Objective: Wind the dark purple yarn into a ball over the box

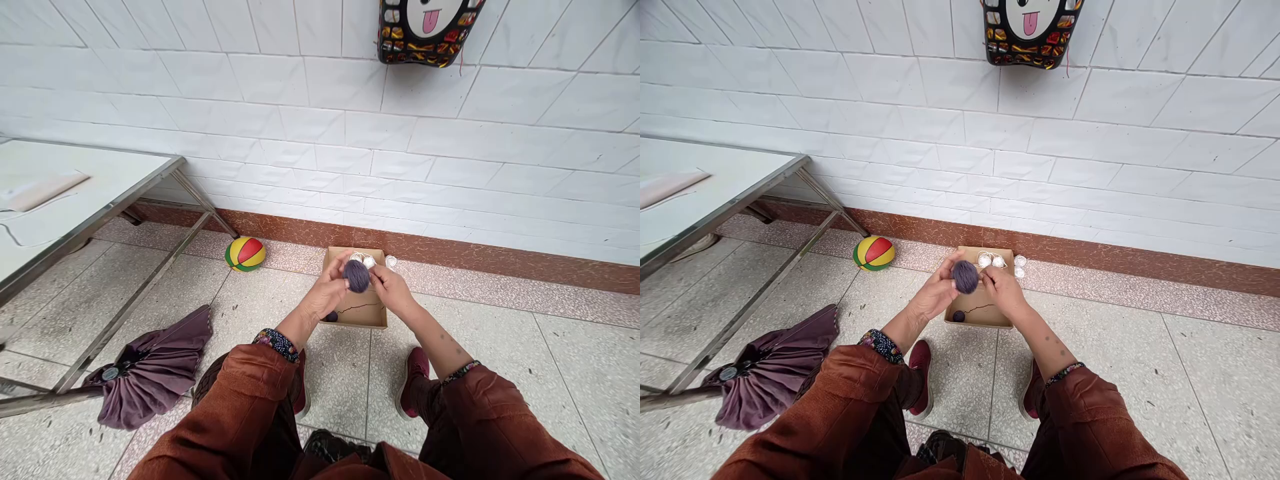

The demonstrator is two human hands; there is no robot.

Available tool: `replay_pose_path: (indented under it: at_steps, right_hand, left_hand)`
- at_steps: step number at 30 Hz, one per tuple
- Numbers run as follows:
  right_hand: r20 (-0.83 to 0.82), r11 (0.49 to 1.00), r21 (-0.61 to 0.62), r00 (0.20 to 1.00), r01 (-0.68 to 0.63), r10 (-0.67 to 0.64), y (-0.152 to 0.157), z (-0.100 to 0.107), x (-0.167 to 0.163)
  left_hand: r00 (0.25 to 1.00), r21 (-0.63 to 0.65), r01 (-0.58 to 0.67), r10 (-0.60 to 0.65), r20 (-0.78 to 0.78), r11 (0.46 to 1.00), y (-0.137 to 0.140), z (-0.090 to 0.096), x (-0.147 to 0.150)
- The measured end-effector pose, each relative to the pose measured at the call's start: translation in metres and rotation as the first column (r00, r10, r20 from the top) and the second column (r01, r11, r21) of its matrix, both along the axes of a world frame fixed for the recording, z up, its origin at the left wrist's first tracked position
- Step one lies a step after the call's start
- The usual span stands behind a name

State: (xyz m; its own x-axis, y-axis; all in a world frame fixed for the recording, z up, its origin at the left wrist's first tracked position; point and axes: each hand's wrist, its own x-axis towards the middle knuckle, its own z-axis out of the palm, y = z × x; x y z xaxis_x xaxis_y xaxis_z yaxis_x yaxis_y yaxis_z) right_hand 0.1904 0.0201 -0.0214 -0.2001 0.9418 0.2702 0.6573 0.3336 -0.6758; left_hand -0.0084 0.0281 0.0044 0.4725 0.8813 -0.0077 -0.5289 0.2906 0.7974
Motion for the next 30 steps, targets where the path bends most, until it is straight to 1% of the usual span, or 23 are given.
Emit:
replay_pose_path:
  at_steps: [2,4,5,7,10,14,16,18,21,22,23,25,27,28,30]
  right_hand:
    - [0.024,0.997,0.005,0.997,-0.075,0.074,-0.006,-0.001,-0.006]
    - [0.024,0.984,0.017,0.984,-0.175,0.175,-0.013,0.003,-0.013]
    - [0.015,0.975,0.023,0.975,-0.222,0.222,-0.016,0.006,-0.016]
    - [-0.018,0.954,0.033,0.955,-0.296,0.297,-0.022,0.015,-0.02]
    - [-0.117,0.943,0.03,0.936,-0.331,0.332,-0.025,0.031,-0.02]
    - [-0.268,0.966,0.023,0.929,-0.259,0.255,-0.021,0.045,-0.012]
    - [-0.312,0.978,0.031,0.927,-0.207,0.206,-0.017,0.047,-0.007]
    - [-0.336,0.988,0.037,0.93,-0.149,0.152,-0.012,0.045,-0.003]
    - [-0.317,0.997,0.045,0.946,-0.056,0.068,-0.005,0.036,0.001]
    - [-0.298,0.999,0.045,0.953,-0.03,0.043,-0.003,0.032,0.001]
    - [-0.273,0.999,0.04,0.962,-0.005,0.016,-0.001,0.027,0.002]
    - [-0.2,0.999,0.013,0.979,0.034,-0.031,0.002,0.018,0.002]
    - [-0.108,0.998,-0.024,0.993,0.05,-0.053,0.002,0.01,0.0]
    - [-0.06,0.998,-0.04,0.997,0.04,-0.042,0.001,0.007,-0.002]
    - [0.021,0.998,-0.055,1.0,-0.022,0.023,-0.003,0.003,-0.006]
  left_hand:
    - [0.99,-0.051,-0.138,0.139,0.012,0.989,0.006,-0.002,-0.001]
    - [0.967,-0.086,-0.256,0.254,-0.037,0.963,0.01,-0.006,-0.002]
    - [0.954,-0.095,-0.297,0.291,-0.074,0.95,0.011,-0.008,-0.002]
    - [0.934,-0.095,-0.339,0.323,-0.15,0.936,0.011,-0.011,-0.001]
    - [0.92,-0.057,-0.324,0.301,-0.249,0.944,0.009,-0.015,0.001]
    - [0.911,-0.001,-0.241,0.226,-0.346,0.971,0.004,-0.017,0.005]
    - [0.911,0.021,-0.168,0.164,-0.378,0.986,0.001,-0.016,0.006]
    - [0.916,0.025,-0.053,0.059,-0.397,0.998,-0.002,-0.014,0.006]
    - [0.931,0.033,0.127,-0.107,-0.349,0.991,-0.006,-0.01,0.006]
    - [0.941,0.048,0.156,-0.133,-0.31,0.987,-0.007,-0.009,0.006]
    - [0.955,0.064,0.159,-0.137,-0.263,0.985,-0.007,-0.008,0.006]
    - [0.983,0.063,0.106,-0.095,-0.158,0.992,-0.007,-0.006,0.006]
    - [0.998,0.004,0.021,-0.021,-0.055,1.0,-0.006,-0.005,0.006]
    - [1.0,-0.036,-0.018,0.017,-0.017,0.999,-0.004,-0.005,0.006]
    - [0.995,-0.1,-0.095,0.097,0.022,0.99,0.0,-0.006,0.005]
